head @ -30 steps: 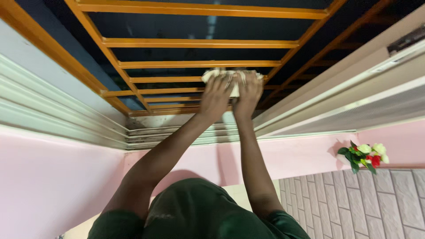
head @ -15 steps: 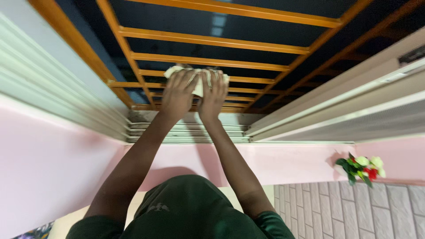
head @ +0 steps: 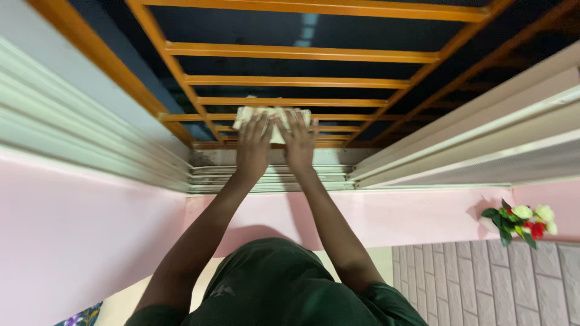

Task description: The person wipes the wooden slats and glass panes of a window using a cloth.

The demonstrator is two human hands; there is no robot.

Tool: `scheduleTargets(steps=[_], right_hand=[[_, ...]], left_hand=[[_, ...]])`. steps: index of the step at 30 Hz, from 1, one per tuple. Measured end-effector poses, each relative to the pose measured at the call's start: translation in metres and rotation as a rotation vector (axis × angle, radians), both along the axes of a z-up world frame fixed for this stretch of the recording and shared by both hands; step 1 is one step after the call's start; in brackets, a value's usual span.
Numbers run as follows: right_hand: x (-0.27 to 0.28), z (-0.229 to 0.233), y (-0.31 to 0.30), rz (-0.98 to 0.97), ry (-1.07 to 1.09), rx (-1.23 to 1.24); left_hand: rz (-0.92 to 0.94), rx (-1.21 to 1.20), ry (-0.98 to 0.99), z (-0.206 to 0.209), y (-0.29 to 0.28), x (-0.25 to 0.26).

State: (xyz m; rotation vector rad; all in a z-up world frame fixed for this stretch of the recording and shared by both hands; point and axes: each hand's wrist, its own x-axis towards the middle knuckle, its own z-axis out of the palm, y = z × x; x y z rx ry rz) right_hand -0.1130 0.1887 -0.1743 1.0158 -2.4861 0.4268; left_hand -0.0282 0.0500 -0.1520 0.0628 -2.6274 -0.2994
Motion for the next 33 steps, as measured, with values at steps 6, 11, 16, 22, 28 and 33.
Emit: scheduleTargets(steps=[6,11,16,22,28,33], right_hand=[[-0.046,0.027,0.109,-0.331,-0.112,-0.104],[-0.054,0.02,0.118,-0.286,-0.094,-0.289],[-0.027,0.008,0.061,-0.353,0.022,-0.18],[0.036,0.014,-0.039,-0.033,-0.106,-0.217],[0.091,0.04,-0.102,0.216,-0.198,-0.134],[0.1,0.139,-0.105,0.409,-0.667,-0.22]], left_hand=[[-0.253,-0.013,-0.078,0.021,0.102,-0.11],[-0.278,0.111,-0.119,0.023,0.132,-0.129],[-0.217,-0.097,-0.061,0.007,0.063,-0.084],[-0.037,0.031,0.072,0.019,-0.036,0.01],[0.049,0.303,0.182,0.03,-0.078,0.094],[0.064,0.721,0.382,0.095,-0.085,0.106]])
